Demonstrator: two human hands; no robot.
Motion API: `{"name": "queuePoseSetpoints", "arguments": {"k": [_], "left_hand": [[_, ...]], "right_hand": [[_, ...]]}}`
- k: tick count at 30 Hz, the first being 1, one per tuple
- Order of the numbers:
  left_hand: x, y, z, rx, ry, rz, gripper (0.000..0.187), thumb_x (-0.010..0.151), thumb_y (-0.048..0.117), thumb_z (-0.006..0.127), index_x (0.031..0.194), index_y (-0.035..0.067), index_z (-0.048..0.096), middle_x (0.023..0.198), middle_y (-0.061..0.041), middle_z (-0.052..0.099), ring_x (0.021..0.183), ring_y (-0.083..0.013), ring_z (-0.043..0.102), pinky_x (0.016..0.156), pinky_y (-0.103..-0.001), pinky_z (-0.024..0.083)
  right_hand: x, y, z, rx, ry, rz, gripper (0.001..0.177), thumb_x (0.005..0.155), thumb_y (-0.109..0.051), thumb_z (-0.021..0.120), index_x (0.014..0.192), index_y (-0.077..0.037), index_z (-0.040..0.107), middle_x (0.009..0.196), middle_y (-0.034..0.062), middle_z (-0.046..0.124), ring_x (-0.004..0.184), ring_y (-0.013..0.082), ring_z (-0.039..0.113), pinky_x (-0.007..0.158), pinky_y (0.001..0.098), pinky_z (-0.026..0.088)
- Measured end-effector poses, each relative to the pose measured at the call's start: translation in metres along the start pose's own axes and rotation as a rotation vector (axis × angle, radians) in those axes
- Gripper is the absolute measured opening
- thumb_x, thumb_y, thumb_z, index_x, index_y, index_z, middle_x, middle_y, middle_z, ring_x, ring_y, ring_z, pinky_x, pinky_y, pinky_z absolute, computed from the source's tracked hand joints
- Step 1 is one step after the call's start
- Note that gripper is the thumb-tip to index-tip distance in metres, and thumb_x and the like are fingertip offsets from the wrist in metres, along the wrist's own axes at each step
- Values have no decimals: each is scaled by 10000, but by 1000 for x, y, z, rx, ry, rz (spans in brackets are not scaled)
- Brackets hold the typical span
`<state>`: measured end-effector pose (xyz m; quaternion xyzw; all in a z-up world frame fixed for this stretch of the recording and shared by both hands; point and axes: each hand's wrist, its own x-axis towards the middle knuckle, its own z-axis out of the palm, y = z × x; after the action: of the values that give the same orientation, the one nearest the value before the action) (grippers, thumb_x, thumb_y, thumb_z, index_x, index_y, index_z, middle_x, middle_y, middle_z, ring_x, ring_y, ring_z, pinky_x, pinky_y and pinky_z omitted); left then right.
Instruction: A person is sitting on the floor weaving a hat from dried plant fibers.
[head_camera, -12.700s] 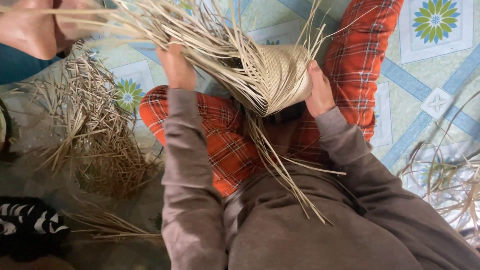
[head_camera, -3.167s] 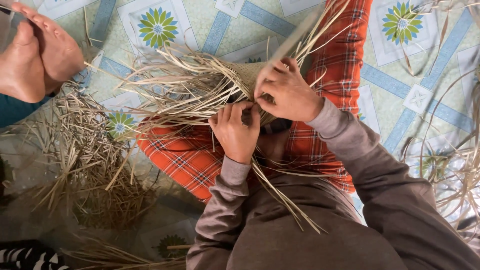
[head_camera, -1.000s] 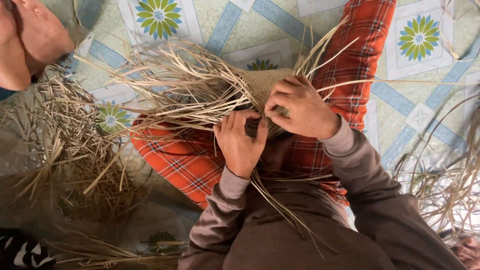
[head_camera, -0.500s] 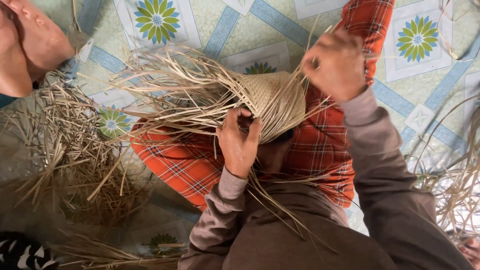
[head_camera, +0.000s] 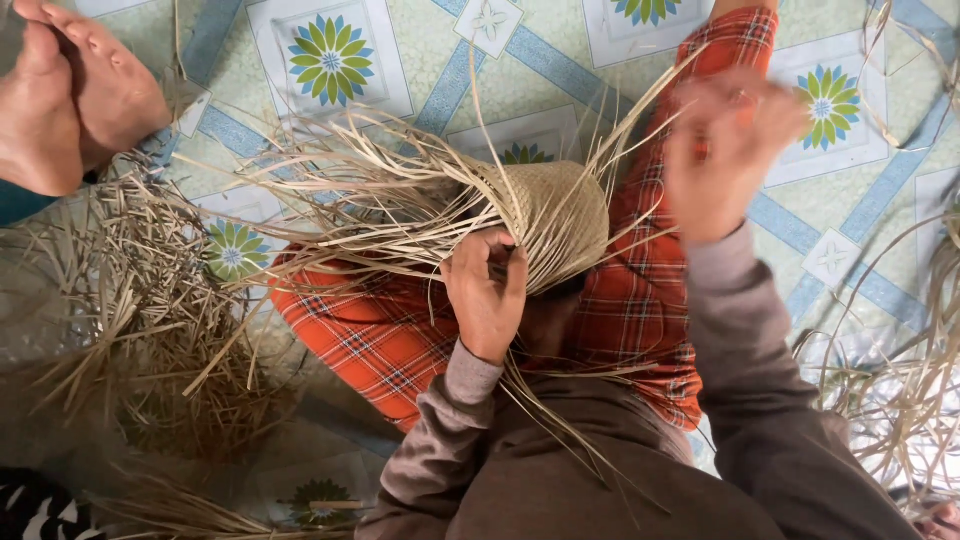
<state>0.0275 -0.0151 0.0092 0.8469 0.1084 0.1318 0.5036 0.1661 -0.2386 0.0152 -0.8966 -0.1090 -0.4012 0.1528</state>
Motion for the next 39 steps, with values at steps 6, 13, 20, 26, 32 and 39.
{"name": "queuePoseSetpoints", "arguments": {"k": [6, 13, 20, 26, 32, 39], "left_hand": [[-1, -7, -3, 51, 30, 29, 108, 854, 152, 727, 925, 205, 664, 741, 39, 587, 772, -214, 639, 845, -376, 401], [5, -10, -12, 139, -27, 172, 118, 855, 95, 783, 920, 162, 710, 854, 21, 586, 829, -212, 622, 853, -383, 366], [6, 0, -21, -63, -82, 122, 137, 930, 53, 716, 1029, 143, 686, 988, -23, 586, 921, -269, 634, 858, -368, 384], [-3, -3, -18, -76, -30, 107, 162, 916, 14, 712, 994, 156, 695, 974, -7, 568, 901, -233, 620, 861, -346, 397], [-1, 3, -13, 35, 31, 154, 185, 847, 80, 786, 981, 176, 701, 960, 18, 589, 877, -218, 639, 800, -343, 436], [4, 4, -6, 194, 63, 175, 241, 788, 80, 824, 948, 166, 665, 906, 12, 601, 837, -226, 662, 739, -365, 463]], "right_hand": [[-62, -64, 12, 823, -459, -42, 258, 866, 87, 697, 959, -145, 765, 993, 48, 694, 1026, 248, 602, 969, 440, 366], [-48, -78, 7, 927, -376, -255, 240, 983, -49, 693, 1030, -252, 812, 1136, 60, 601, 952, 268, 498, 869, 399, 395], [-30, -67, 6, 651, -331, -574, 189, 1087, -222, 568, 1048, -194, 751, 1099, 39, 653, 1019, 230, 597, 944, 419, 409], [-27, -70, 7, 950, -499, -489, 115, 1051, -138, 609, 1045, -119, 722, 842, 54, 574, 735, 254, 520, 762, 386, 425], [-30, -61, 13, 833, -652, -515, 85, 1016, -188, 669, 941, -152, 682, 825, 16, 540, 782, 240, 528, 757, 373, 404], [-9, -75, 1, 733, -754, -481, 89, 915, -146, 746, 898, -127, 660, 855, 10, 556, 817, 228, 535, 790, 389, 395]]}}
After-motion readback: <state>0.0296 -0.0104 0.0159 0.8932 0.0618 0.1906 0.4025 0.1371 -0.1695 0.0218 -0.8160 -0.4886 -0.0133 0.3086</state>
